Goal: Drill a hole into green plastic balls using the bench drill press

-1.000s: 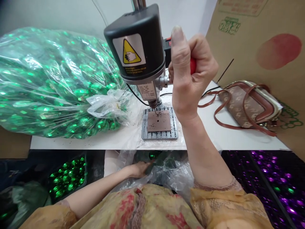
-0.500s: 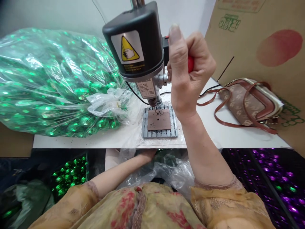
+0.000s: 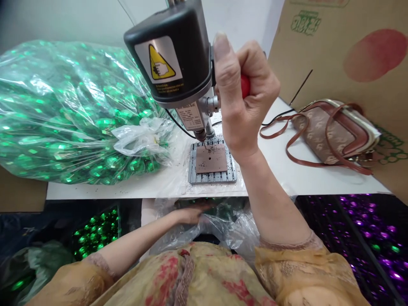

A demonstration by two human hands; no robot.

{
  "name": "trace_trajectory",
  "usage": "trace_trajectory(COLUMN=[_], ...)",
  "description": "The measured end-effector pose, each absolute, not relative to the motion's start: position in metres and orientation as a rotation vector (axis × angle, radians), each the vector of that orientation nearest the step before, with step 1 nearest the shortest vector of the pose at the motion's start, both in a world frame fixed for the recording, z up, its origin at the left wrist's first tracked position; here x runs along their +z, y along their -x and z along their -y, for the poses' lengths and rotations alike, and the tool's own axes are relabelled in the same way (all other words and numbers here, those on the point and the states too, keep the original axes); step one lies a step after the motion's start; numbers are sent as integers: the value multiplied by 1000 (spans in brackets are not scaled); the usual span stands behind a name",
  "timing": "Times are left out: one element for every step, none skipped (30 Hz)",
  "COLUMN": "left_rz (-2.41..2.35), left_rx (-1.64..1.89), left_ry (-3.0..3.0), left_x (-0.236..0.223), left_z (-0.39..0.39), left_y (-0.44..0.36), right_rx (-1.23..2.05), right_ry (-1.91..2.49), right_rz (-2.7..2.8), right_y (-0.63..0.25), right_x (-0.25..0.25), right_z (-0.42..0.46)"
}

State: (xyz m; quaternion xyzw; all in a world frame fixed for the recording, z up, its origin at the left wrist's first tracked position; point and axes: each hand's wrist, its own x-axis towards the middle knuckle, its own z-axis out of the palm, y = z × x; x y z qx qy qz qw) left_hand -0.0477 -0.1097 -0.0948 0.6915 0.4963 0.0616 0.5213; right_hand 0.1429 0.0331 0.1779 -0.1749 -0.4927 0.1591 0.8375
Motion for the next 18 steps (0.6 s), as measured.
trace_trajectory(left_rz=[-1013, -863, -756, -706, -706, -704, -708, -725, -756, -788, -823, -849, -836, -836, -850, -916, -1024, -1164], left_rx=[-62, -245, -381, -459, -484, -511, -536, -561, -576, -571, -556, -478, -377, -284, -195, -93, 18, 124], left_ry=[-1621, -1579, -1542, -1523, -1524, -1527, -1549, -1602, -1684, -1785, -1900, -1994, -2040, -2056, -2059, -2065, -2081, -2113], left_x=[-97, -99, -100, -100, -99, -96, -89, -79, -65, -47, -26, -2, 21, 44, 63, 78, 87, 91], left_z=[121, 131, 138, 144, 147, 147, 145, 141, 135, 129, 121, 113, 103, 93, 81, 69, 55, 41], left_y=[45, 42, 39, 36, 34, 33, 32, 33, 34, 35, 38, 42, 46, 51, 57, 62, 66, 70], right_rx=[334, 334, 335, 336, 336, 337, 339, 338, 338, 339, 339, 339, 340, 340, 342, 344, 345, 348], right_ry=[370, 380, 396, 415, 435, 453, 465, 470, 473, 474, 471, 467, 463, 459, 456, 456, 457, 458], right_rz=[1042, 1046, 1053, 1058, 1064, 1066, 1062, 1057, 1052, 1048, 1044, 1039, 1036, 1033, 1029, 1025, 1020, 1016], right_y=[-143, -144, -144, -145, -145, -146, -146, -146, -146, -146, -146, -146, -146, -145, -145, -145, -145, -145], right_x=[178, 177, 177, 177, 177, 177, 176, 176, 176, 175, 175, 175, 174, 174, 174, 173, 173, 173], right_z=[-33, -33, -32, -31, -30, -30, -29, -28, -28, -28, -28, -28, -28, -28, -29, -29, -29, -30])
